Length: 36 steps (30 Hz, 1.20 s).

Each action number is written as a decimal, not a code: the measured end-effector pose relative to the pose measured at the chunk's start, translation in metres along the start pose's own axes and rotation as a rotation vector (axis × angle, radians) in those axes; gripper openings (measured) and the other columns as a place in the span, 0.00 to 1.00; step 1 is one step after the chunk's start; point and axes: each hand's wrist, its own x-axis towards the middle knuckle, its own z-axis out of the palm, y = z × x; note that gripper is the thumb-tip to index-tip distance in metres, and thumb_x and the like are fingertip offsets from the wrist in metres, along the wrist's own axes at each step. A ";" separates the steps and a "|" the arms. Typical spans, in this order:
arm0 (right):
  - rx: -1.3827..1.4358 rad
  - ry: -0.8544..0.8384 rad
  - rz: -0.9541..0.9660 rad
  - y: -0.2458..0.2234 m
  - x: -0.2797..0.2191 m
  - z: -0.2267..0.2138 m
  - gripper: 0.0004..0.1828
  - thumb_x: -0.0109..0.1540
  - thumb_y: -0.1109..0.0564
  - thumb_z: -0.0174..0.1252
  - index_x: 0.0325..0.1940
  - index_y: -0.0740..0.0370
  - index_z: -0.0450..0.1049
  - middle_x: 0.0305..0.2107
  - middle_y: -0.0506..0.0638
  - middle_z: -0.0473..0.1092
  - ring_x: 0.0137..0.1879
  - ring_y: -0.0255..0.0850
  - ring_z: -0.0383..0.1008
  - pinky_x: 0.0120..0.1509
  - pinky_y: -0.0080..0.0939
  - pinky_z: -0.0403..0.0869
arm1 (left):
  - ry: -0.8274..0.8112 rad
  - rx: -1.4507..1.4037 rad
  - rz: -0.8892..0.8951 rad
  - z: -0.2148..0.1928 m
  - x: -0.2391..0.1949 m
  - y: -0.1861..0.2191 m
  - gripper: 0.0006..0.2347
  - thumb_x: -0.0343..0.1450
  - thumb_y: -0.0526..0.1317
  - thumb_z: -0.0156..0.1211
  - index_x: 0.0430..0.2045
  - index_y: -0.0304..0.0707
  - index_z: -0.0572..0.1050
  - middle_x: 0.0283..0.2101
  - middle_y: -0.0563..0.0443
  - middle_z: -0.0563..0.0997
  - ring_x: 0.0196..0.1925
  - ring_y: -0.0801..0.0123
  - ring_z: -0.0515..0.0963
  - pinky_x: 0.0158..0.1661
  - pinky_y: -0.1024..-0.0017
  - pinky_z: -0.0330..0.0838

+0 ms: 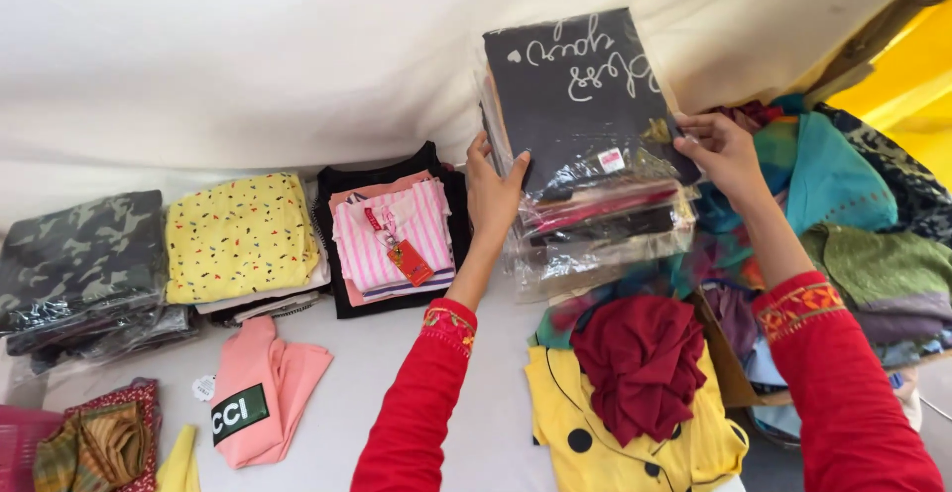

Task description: The person folds various garments, including a yellow t-shirt, a black t-shirt, and a pink t-shirt, on a white table. They place each folded item into a clear plastic bag, seal it, and stack it with other packaged clothes.

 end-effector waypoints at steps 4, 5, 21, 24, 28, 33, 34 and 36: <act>-0.187 -0.003 0.038 -0.002 0.006 0.001 0.24 0.65 0.51 0.67 0.63 0.62 0.74 0.48 0.53 0.76 0.53 0.38 0.76 0.59 0.41 0.74 | 0.061 0.284 0.107 -0.001 0.006 0.020 0.32 0.73 0.55 0.59 0.70 0.41 0.59 0.70 0.38 0.67 0.68 0.44 0.70 0.62 0.52 0.67; -0.183 -0.008 0.040 -0.030 0.008 0.006 0.24 0.65 0.51 0.67 0.63 0.62 0.74 0.48 0.53 0.76 0.53 0.38 0.76 0.59 0.41 0.74 | 0.062 0.289 0.103 0.005 0.013 0.025 0.32 0.73 0.55 0.59 0.70 0.41 0.59 0.70 0.38 0.67 0.68 0.44 0.70 0.62 0.52 0.67; -0.857 -0.302 -0.164 -0.044 0.038 0.055 0.43 0.65 0.27 0.42 0.81 0.40 0.49 0.80 0.50 0.38 0.84 0.55 0.33 0.79 0.75 0.34 | -0.271 0.688 0.398 0.049 0.032 0.024 0.41 0.67 0.74 0.48 0.75 0.63 0.49 0.80 0.51 0.42 0.82 0.51 0.41 0.73 0.35 0.33; -0.840 -0.309 -0.148 -0.044 0.037 0.058 0.42 0.65 0.27 0.42 0.81 0.40 0.49 0.80 0.49 0.38 0.84 0.54 0.33 0.79 0.75 0.34 | -0.239 0.642 0.409 0.048 0.029 0.019 0.41 0.67 0.73 0.51 0.75 0.62 0.50 0.80 0.51 0.44 0.82 0.51 0.43 0.73 0.35 0.34; -0.868 -0.335 -0.120 -0.047 0.039 0.059 0.42 0.64 0.26 0.42 0.80 0.40 0.50 0.80 0.48 0.39 0.84 0.53 0.34 0.79 0.74 0.35 | -0.233 0.600 0.402 0.049 0.030 0.015 0.41 0.67 0.72 0.53 0.74 0.62 0.51 0.80 0.50 0.45 0.81 0.50 0.44 0.73 0.34 0.35; -0.878 -0.359 -0.124 -0.042 0.040 0.058 0.43 0.64 0.25 0.42 0.80 0.40 0.50 0.79 0.48 0.40 0.83 0.53 0.36 0.80 0.72 0.35 | -0.203 0.543 0.407 0.056 0.028 0.005 0.42 0.66 0.72 0.54 0.74 0.62 0.51 0.80 0.50 0.46 0.82 0.50 0.44 0.74 0.35 0.36; -0.880 -0.375 -0.098 -0.044 0.041 0.059 0.44 0.63 0.25 0.42 0.80 0.40 0.50 0.79 0.48 0.41 0.83 0.53 0.36 0.79 0.71 0.35 | -0.188 0.511 0.412 0.058 0.028 0.002 0.42 0.65 0.72 0.54 0.75 0.62 0.51 0.80 0.49 0.46 0.82 0.49 0.43 0.74 0.34 0.36; -0.884 -0.384 -0.102 -0.044 0.041 0.060 0.43 0.64 0.25 0.42 0.80 0.39 0.49 0.79 0.48 0.41 0.83 0.53 0.36 0.80 0.71 0.35 | -0.222 0.589 0.377 0.051 0.028 0.011 0.42 0.65 0.73 0.54 0.74 0.63 0.51 0.80 0.51 0.46 0.82 0.51 0.43 0.71 0.29 0.34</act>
